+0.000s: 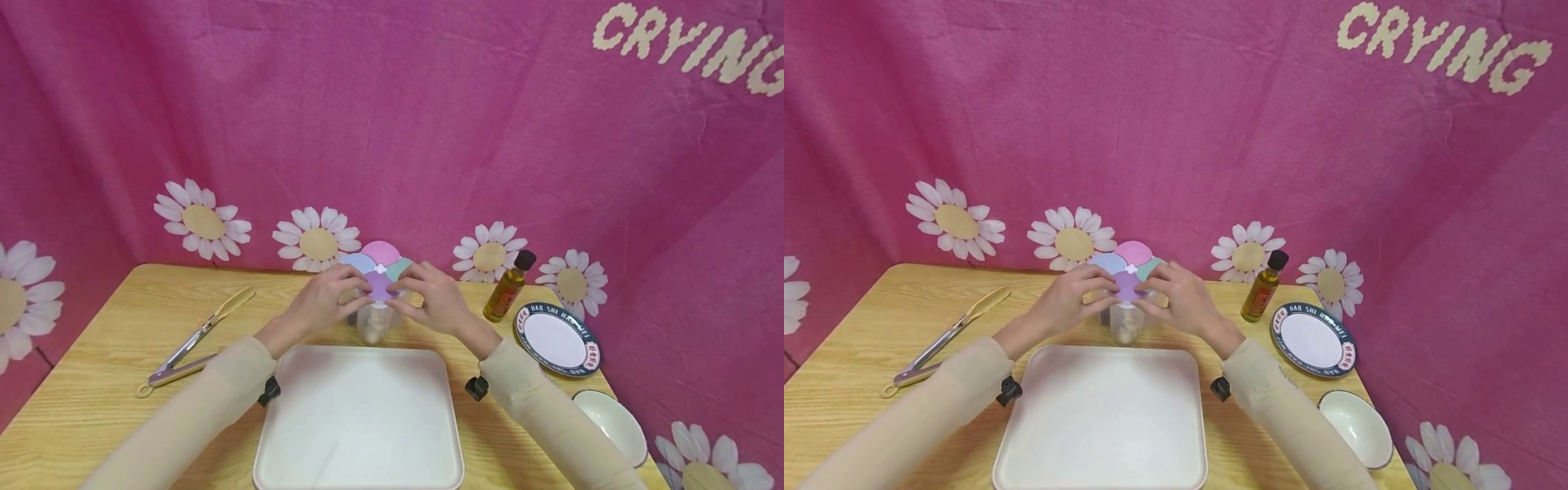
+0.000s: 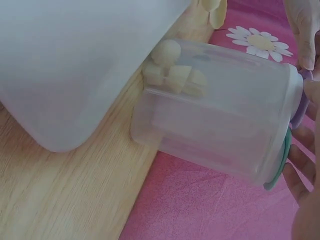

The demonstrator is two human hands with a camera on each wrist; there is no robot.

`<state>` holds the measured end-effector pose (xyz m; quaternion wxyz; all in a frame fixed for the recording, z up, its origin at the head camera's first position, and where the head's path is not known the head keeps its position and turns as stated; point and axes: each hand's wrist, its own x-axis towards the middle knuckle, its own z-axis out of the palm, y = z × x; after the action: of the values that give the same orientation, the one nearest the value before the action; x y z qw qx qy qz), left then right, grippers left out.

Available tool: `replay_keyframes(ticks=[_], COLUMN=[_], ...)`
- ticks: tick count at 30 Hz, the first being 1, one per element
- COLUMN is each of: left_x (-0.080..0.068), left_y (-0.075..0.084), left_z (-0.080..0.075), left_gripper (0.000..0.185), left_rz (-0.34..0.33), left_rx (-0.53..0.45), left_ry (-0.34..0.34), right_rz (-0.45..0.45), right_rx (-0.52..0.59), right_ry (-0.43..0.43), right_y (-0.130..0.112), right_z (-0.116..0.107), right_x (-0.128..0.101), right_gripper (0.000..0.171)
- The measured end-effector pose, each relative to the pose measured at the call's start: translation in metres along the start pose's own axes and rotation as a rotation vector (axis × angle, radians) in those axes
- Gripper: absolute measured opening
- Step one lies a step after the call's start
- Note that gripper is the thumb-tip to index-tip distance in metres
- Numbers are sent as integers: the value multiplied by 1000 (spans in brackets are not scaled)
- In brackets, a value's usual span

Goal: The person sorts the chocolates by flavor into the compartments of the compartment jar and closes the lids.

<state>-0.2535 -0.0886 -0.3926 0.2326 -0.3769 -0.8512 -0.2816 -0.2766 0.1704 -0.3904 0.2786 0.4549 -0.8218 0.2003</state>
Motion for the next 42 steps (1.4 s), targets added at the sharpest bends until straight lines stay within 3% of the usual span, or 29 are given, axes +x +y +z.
replay_keyframes(ticks=[11,25,35,42], left_x=[4,2,4,-18], left_y=[8,11,14,26], left_z=[6,6,-5,-26], left_gripper=[19,18,22,36], left_rz=[-15,-12,-61,-124], left_rx=[5,2,59,74], left_ry=[12,12,-79,-114], right_rz=[73,42,82,185], right_rx=[91,62,63,24], right_ry=[55,37,-41,-95], right_y=[0,1,-5,-22], right_z=[6,9,-2,-21], right_x=[-4,-4,-5,-16], right_gripper=[16,15,20,36])
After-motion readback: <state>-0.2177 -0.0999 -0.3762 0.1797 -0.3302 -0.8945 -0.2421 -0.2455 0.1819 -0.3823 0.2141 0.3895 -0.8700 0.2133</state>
